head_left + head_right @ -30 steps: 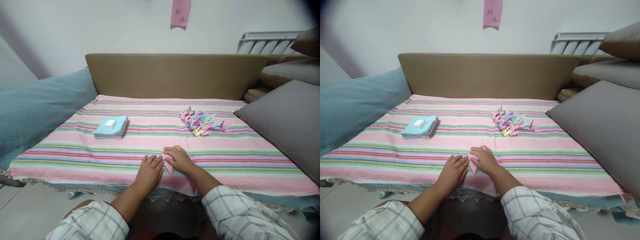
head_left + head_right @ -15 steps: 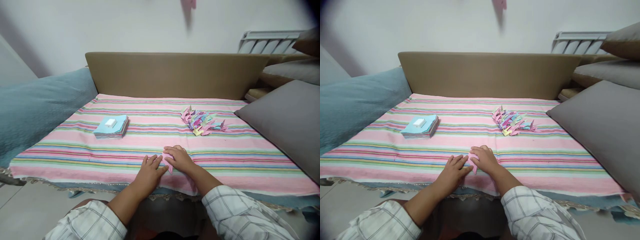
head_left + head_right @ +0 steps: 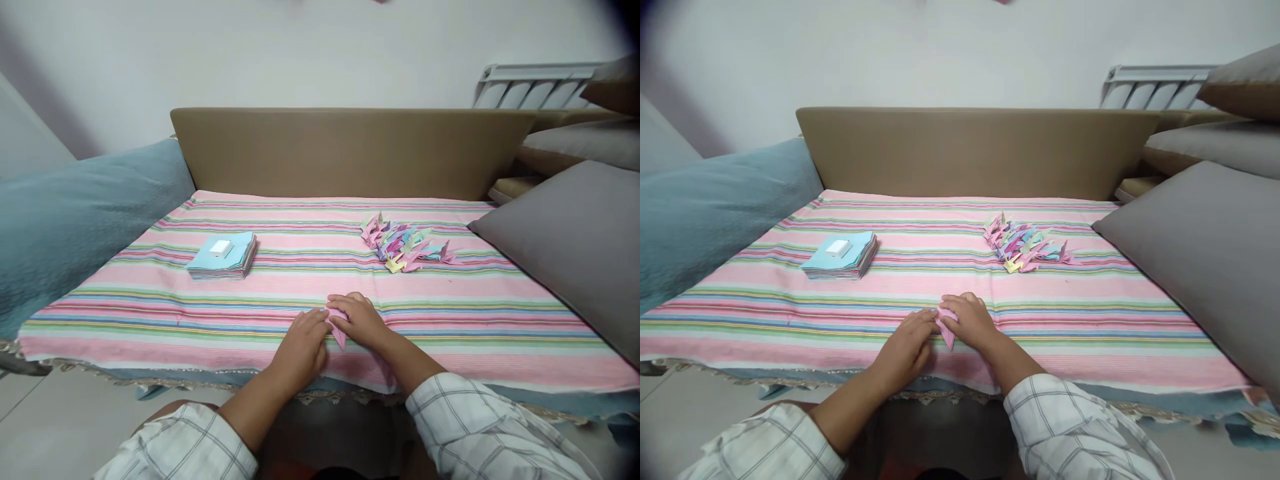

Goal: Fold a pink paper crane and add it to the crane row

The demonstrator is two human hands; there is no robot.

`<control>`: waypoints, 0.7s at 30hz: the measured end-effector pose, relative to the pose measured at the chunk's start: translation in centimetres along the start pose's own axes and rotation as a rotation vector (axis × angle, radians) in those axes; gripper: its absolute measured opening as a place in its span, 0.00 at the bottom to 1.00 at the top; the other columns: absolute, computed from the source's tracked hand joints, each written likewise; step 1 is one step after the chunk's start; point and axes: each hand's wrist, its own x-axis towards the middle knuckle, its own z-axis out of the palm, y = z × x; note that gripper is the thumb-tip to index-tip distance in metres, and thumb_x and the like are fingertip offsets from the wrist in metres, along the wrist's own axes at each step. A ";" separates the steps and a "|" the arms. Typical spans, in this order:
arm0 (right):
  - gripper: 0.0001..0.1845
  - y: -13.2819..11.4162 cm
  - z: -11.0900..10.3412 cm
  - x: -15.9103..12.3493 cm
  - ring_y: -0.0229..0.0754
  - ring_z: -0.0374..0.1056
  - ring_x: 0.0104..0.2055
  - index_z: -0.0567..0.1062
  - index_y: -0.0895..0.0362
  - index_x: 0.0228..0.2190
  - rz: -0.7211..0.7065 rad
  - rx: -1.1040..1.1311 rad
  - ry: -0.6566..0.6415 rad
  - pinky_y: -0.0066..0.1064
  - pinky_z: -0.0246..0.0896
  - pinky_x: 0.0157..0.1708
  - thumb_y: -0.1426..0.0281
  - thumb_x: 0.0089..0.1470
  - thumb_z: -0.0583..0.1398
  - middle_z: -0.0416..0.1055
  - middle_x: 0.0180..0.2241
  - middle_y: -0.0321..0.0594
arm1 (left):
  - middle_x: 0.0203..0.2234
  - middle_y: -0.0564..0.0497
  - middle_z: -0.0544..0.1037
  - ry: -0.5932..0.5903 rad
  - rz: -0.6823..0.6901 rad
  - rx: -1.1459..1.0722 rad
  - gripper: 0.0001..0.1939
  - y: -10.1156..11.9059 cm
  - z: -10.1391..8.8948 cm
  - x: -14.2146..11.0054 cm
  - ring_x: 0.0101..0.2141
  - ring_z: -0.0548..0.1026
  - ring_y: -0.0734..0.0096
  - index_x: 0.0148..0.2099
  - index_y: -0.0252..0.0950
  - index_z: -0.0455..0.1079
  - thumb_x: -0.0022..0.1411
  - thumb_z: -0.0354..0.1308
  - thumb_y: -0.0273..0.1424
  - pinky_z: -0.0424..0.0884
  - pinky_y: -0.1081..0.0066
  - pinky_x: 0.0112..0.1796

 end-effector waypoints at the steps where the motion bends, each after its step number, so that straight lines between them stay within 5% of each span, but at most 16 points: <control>1: 0.18 0.0 0.0 0.0 0.45 0.58 0.50 0.72 0.49 0.47 -0.002 0.006 0.006 0.41 0.53 0.50 0.62 0.55 0.56 0.66 0.53 0.38 | 0.50 0.43 0.70 0.019 0.035 -0.004 0.20 0.1 0.2 0.3 0.53 0.65 0.60 0.49 0.35 0.66 0.54 0.47 0.19 0.61 0.53 0.53; 7: 0.19 0.3 -1.0 -0.2 0.44 0.60 0.51 0.69 0.53 0.50 -0.001 0.161 0.032 0.41 0.54 0.51 0.69 0.58 0.51 0.68 0.51 0.41 | 0.38 0.44 0.72 0.020 0.065 0.131 0.15 0.4 1.4 1.1 0.41 0.69 0.62 0.49 0.35 0.65 0.59 0.48 0.24 0.64 0.55 0.47; 17: 0.12 1.6 -1.7 -0.9 0.45 0.61 0.49 0.75 0.54 0.40 -0.042 0.078 0.042 0.40 0.56 0.50 0.72 0.52 0.58 0.69 0.45 0.44 | 0.41 0.45 0.68 -0.025 0.081 0.202 0.18 0.8 1.0 0.6 0.43 0.66 0.61 0.52 0.44 0.66 0.59 0.53 0.30 0.61 0.55 0.47; 21: 0.13 1.4 -2.0 -0.8 0.42 0.64 0.43 0.75 0.56 0.39 -0.064 0.077 0.010 0.37 0.58 0.47 0.75 0.54 0.54 0.72 0.39 0.42 | 0.43 0.44 0.68 -0.055 0.053 0.157 0.22 1.2 0.8 0.7 0.45 0.66 0.56 0.50 0.42 0.67 0.54 0.59 0.42 0.60 0.51 0.48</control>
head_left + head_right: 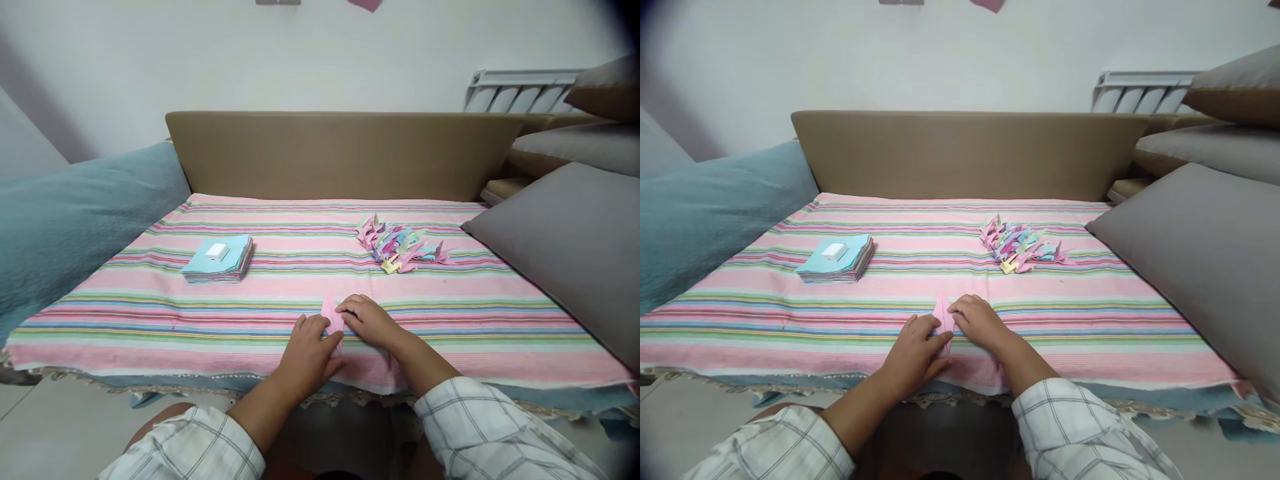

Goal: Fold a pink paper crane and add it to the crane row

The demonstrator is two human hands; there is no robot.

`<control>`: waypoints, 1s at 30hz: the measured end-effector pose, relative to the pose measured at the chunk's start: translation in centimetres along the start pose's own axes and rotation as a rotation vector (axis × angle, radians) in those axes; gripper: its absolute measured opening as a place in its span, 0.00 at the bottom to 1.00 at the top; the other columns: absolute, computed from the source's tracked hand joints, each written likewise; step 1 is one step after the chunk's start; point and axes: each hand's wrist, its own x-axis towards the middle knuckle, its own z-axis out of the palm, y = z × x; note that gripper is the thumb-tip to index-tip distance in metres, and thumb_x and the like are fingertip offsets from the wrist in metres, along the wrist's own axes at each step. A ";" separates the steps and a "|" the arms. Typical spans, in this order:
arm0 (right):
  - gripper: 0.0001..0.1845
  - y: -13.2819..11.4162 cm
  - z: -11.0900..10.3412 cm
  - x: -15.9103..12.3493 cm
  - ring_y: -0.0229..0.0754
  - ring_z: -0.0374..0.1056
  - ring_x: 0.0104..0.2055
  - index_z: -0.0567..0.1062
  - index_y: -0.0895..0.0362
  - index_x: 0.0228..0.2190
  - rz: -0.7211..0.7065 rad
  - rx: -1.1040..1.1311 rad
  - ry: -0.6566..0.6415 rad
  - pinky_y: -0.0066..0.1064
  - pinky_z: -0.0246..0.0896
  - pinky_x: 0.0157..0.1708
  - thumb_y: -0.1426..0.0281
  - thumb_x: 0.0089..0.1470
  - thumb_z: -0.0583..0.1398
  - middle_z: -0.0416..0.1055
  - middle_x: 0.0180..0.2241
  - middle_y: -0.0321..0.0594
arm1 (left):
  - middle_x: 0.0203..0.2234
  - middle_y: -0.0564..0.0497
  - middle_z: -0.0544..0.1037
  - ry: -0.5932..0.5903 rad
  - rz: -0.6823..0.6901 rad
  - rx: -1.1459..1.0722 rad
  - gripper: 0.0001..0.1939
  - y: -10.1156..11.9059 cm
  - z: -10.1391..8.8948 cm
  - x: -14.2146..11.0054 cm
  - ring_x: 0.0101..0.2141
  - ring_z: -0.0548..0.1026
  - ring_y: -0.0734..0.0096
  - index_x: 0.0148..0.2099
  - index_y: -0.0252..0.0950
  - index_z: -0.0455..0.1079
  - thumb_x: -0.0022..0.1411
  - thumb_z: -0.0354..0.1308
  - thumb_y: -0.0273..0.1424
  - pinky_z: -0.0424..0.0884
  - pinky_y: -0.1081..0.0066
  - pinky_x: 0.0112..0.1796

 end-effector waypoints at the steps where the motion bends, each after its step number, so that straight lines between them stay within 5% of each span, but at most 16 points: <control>1: 0.14 -0.1 -0.1 0.0 0.42 0.65 0.43 0.75 0.56 0.39 0.004 0.000 -0.003 0.36 0.58 0.46 0.75 0.53 0.54 0.72 0.38 0.42 | 0.44 0.44 0.68 -0.003 -0.009 -0.006 0.24 0.1 0.0 0.0 0.46 0.66 0.55 0.49 0.42 0.68 0.51 0.61 0.45 0.59 0.50 0.48; 9: 0.16 -0.3 -0.2 -0.6 0.42 0.65 0.40 0.76 0.56 0.37 -0.023 -0.035 0.002 0.35 0.60 0.43 0.78 0.48 0.54 0.72 0.35 0.42 | 0.43 0.48 0.73 0.015 -0.033 0.013 0.09 0.1 0.1 0.2 0.47 0.68 0.59 0.41 0.41 0.68 0.56 0.57 0.30 0.50 0.46 0.54; 15: 0.11 -1.1 -0.5 -1.0 0.47 0.56 0.54 0.76 0.55 0.32 -0.119 -0.122 0.054 0.41 0.51 0.52 0.77 0.45 0.57 0.65 0.52 0.42 | 0.41 0.51 0.76 0.000 -0.005 0.008 0.12 -1.5 -0.3 0.3 0.44 0.71 0.64 0.40 0.41 0.69 0.56 0.53 0.22 0.50 0.47 0.55; 20: 0.08 -1.9 -0.8 -1.2 0.45 0.62 0.49 0.73 0.53 0.33 -0.157 -0.123 -0.014 0.41 0.51 0.49 0.73 0.48 0.59 0.71 0.46 0.37 | 0.40 0.55 0.78 0.029 -0.015 0.056 0.11 -3.3 -0.1 0.5 0.44 0.71 0.66 0.37 0.42 0.71 0.61 0.51 0.22 0.47 0.47 0.56; 30: 0.04 -1.8 -0.2 -1.1 0.45 0.64 0.45 0.73 0.53 0.32 -0.109 -0.071 -0.014 0.37 0.55 0.44 0.71 0.50 0.60 0.71 0.44 0.39 | 0.38 0.50 0.78 0.009 0.023 0.066 0.04 -3.9 -0.1 1.2 0.41 0.71 0.64 0.36 0.38 0.71 0.60 0.55 0.27 0.63 0.60 0.46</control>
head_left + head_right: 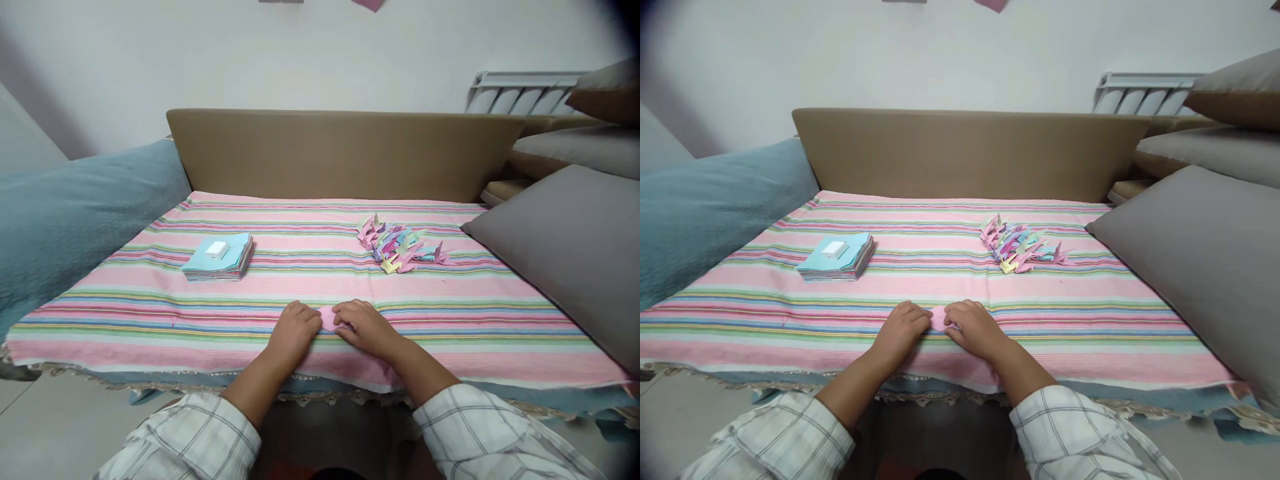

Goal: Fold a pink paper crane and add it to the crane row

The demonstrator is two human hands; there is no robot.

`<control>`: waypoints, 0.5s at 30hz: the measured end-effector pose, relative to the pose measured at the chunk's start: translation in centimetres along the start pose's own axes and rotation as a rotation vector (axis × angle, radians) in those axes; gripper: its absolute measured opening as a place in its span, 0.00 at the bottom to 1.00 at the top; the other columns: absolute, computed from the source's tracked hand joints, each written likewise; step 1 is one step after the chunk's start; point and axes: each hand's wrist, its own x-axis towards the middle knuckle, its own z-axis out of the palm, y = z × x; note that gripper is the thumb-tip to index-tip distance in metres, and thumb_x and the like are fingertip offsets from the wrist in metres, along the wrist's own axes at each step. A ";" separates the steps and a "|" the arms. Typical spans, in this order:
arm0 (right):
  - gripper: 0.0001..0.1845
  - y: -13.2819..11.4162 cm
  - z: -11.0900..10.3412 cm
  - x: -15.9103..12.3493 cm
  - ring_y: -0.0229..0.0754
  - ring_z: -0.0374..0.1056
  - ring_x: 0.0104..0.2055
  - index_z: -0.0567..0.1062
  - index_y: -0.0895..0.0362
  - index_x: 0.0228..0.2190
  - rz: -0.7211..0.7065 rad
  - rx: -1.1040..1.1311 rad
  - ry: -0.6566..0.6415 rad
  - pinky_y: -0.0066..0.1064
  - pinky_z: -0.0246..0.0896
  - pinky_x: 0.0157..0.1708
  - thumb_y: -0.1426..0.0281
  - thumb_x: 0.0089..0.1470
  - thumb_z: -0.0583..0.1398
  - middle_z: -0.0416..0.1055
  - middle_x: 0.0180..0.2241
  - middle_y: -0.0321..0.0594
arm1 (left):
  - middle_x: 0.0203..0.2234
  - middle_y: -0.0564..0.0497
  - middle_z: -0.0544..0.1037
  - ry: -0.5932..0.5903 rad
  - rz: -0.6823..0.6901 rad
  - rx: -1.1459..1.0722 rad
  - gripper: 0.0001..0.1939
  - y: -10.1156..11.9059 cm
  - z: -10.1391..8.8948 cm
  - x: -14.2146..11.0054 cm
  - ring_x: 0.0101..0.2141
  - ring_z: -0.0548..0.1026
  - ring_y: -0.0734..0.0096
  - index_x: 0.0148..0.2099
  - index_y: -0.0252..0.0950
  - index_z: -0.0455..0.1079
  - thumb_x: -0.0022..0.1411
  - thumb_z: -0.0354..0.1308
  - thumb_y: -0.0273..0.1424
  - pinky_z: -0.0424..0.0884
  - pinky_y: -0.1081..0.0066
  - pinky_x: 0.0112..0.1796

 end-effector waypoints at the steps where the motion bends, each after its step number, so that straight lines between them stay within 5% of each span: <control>1: 0.04 0.1 0.1 0.0 0.45 0.65 0.45 0.73 0.53 0.32 0.000 0.003 0.002 0.37 0.56 0.44 0.72 0.51 0.60 0.72 0.44 0.39 | 0.37 0.50 0.78 0.000 -0.021 -0.010 0.05 0.1 0.0 0.0 0.41 0.71 0.64 0.36 0.38 0.71 0.59 0.55 0.26 0.62 0.59 0.47; 15: 0.04 0.4 0.4 0.2 0.43 0.66 0.45 0.74 0.54 0.30 0.002 0.066 0.010 0.37 0.58 0.45 0.72 0.52 0.59 0.72 0.43 0.39 | 0.38 0.53 0.77 0.051 -0.219 -0.185 0.04 1.0 0.4 0.3 0.42 0.70 0.63 0.33 0.43 0.74 0.56 0.59 0.35 0.50 0.53 0.53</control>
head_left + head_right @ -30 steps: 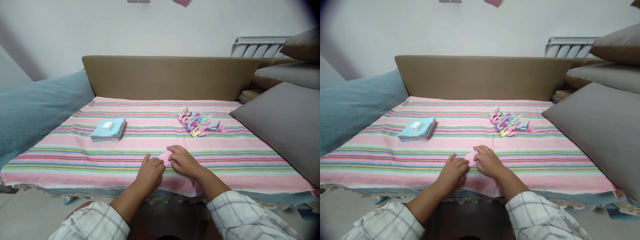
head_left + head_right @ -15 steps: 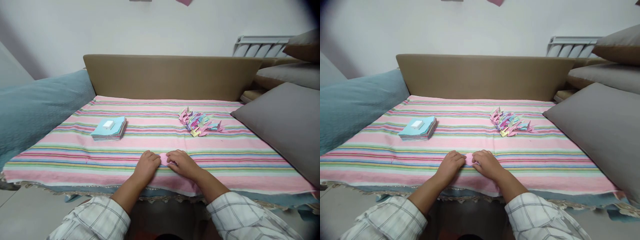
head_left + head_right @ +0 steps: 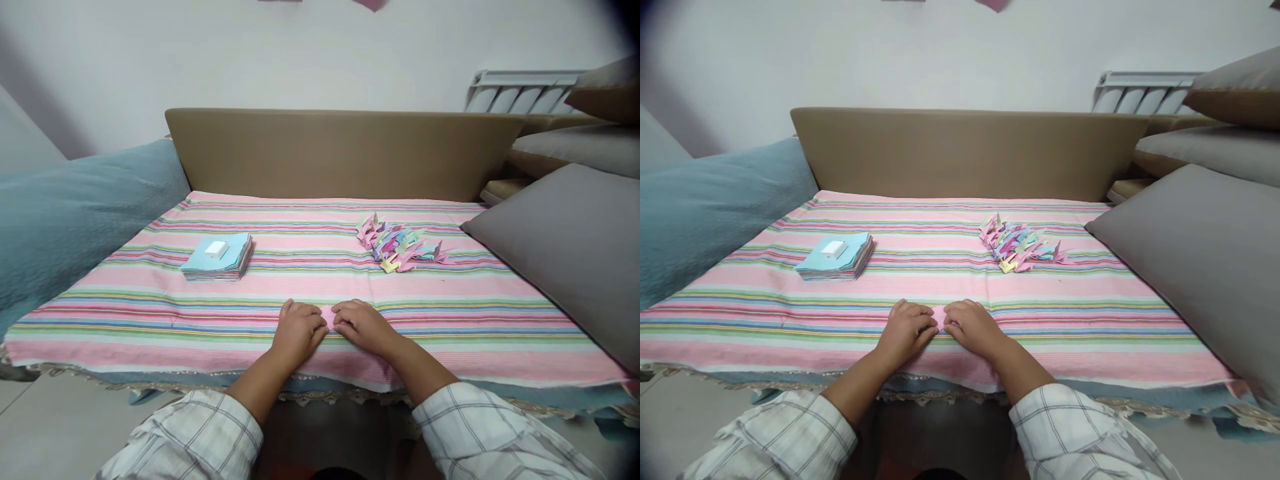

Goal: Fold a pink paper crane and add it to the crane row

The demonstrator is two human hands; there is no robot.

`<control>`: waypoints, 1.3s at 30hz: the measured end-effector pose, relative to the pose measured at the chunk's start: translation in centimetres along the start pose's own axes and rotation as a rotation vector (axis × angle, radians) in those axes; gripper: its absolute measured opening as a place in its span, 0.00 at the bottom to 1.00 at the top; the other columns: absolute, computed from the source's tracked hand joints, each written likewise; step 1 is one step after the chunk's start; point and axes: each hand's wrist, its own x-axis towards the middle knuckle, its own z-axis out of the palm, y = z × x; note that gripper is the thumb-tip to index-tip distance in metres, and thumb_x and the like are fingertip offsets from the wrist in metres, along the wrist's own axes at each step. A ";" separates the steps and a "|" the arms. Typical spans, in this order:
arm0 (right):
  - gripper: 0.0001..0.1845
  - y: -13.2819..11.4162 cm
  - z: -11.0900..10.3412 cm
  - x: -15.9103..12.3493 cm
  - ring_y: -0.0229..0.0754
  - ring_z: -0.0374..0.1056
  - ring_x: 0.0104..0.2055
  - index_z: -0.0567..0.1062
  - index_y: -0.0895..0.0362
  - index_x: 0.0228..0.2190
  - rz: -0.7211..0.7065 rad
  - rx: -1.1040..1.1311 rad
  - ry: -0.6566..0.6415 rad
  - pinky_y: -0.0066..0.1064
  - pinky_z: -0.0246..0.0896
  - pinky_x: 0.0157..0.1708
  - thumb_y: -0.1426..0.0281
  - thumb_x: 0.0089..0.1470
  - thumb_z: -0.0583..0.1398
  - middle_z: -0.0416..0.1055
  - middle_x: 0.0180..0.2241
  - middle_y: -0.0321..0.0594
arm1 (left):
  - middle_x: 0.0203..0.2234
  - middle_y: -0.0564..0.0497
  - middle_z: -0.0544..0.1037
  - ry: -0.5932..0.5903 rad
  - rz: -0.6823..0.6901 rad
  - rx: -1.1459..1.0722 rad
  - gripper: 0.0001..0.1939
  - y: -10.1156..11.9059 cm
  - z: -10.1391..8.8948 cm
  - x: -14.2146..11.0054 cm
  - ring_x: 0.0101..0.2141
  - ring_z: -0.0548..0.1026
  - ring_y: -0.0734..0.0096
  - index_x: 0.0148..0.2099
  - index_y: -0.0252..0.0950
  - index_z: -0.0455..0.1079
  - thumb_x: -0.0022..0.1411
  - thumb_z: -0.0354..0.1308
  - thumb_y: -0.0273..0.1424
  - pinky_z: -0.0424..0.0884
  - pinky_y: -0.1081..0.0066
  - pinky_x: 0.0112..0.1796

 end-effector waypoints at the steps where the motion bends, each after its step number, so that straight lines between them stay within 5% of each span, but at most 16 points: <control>1: 0.04 0.0 0.0 0.0 0.43 0.66 0.45 0.74 0.54 0.30 0.002 0.006 0.000 0.37 0.58 0.45 0.71 0.53 0.58 0.72 0.43 0.40 | 0.38 0.53 0.77 -0.002 -0.004 -0.002 0.04 0.0 0.0 0.1 0.42 0.70 0.63 0.32 0.43 0.74 0.56 0.59 0.35 0.51 0.54 0.52; 13: 0.05 -0.1 0.2 0.4 0.43 0.68 0.43 0.72 0.56 0.24 0.035 0.047 0.042 0.36 0.58 0.44 0.73 0.50 0.59 0.74 0.40 0.41 | 0.30 0.51 0.76 0.017 -0.024 -0.044 0.07 0.0 0.0 0.6 0.36 0.70 0.66 0.27 0.37 0.68 0.56 0.57 0.33 0.60 0.65 0.41; 39: 0.08 0.0 1.0 0.9 0.41 0.68 0.41 0.70 0.56 0.19 0.159 0.159 0.113 0.35 0.57 0.44 0.72 0.48 0.61 0.74 0.35 0.39 | 0.28 0.52 0.76 0.021 -0.143 -0.115 0.10 -0.3 0.3 1.2 0.34 0.72 0.67 0.23 0.36 0.67 0.52 0.60 0.33 0.61 0.66 0.41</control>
